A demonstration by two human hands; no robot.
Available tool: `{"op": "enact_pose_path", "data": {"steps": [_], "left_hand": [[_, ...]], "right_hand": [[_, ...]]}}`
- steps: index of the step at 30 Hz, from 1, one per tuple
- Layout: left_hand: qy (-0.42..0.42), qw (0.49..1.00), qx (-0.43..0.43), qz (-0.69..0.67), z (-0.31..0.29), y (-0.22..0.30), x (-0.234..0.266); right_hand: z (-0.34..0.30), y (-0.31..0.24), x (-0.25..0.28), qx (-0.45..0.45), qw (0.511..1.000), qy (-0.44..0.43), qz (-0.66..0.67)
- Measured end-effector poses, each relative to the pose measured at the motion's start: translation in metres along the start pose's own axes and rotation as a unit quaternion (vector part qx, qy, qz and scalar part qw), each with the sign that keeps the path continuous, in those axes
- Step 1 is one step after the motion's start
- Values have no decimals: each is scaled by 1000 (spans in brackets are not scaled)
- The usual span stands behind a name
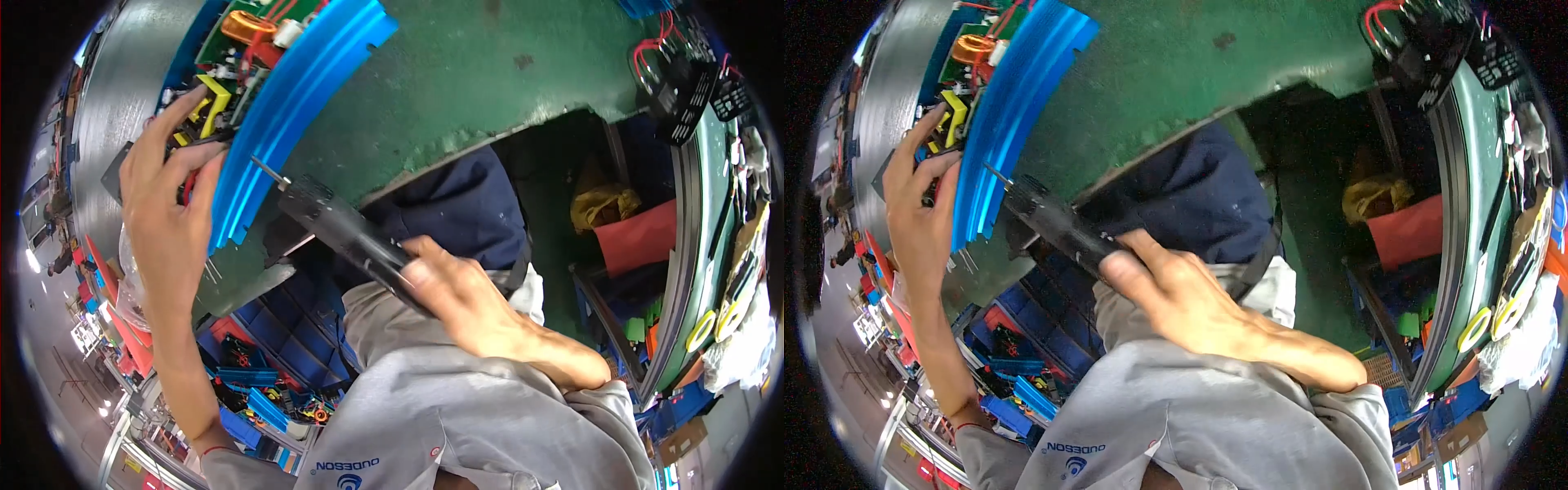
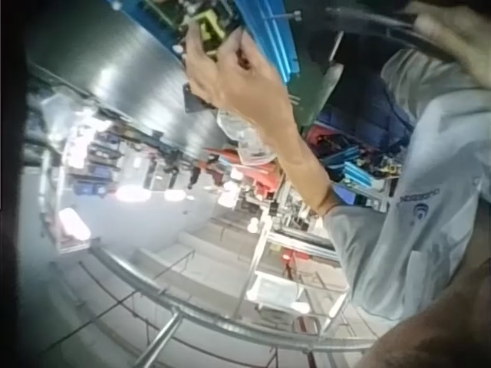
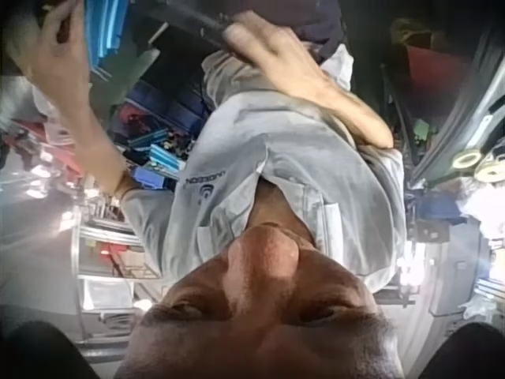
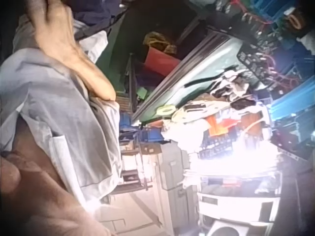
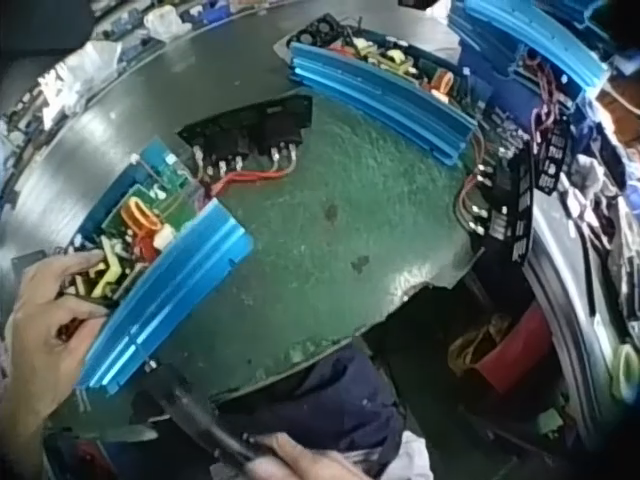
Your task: The person assembles electronic power inverters on a factory production line by securing circuit boards, casings, and wires with screws using an electric screwdriver.
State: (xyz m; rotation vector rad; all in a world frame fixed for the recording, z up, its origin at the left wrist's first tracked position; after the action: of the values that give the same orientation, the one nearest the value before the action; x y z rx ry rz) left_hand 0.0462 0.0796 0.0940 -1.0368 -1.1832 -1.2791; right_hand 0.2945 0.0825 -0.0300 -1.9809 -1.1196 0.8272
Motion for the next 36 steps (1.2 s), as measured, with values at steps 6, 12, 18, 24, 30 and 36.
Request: {"op": "enact_pose_path", "data": {"steps": [6,12,18,24,30,36], "left_hand": [[-9,998,52,-33,-3,5,0],[4,995,33,-99,-7,4,9],[2,991,42,-125,-6,0,7],[-26,995,31,-94,9,1,5],[-50,997,23,-57,8,0,-1],[-57,997,46,-30,3,3,-2]], "right_hand": [[0,21,-11,-47,997,-39,40],[-9,16,-11,-39,999,-15,-2],[-8,22,-1,-48,998,-28,1],[-8,21,14,32,999,16,0],[-11,13,12,39,995,4,-89],[-6,9,3,56,996,20,-59]]}}
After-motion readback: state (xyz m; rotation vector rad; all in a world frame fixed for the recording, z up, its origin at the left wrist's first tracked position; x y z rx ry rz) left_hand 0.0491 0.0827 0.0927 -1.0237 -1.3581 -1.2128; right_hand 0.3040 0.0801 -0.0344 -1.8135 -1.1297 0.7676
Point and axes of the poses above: each hand's wrist, its own z-axis towards the middle knuckle, its own x-axis out of the back of the hand, y = z × x, the point moved 6 cm from there along z, towards the middle knuckle, and after that the axes turned 8 degrees about -z, right-handed, at the moved point
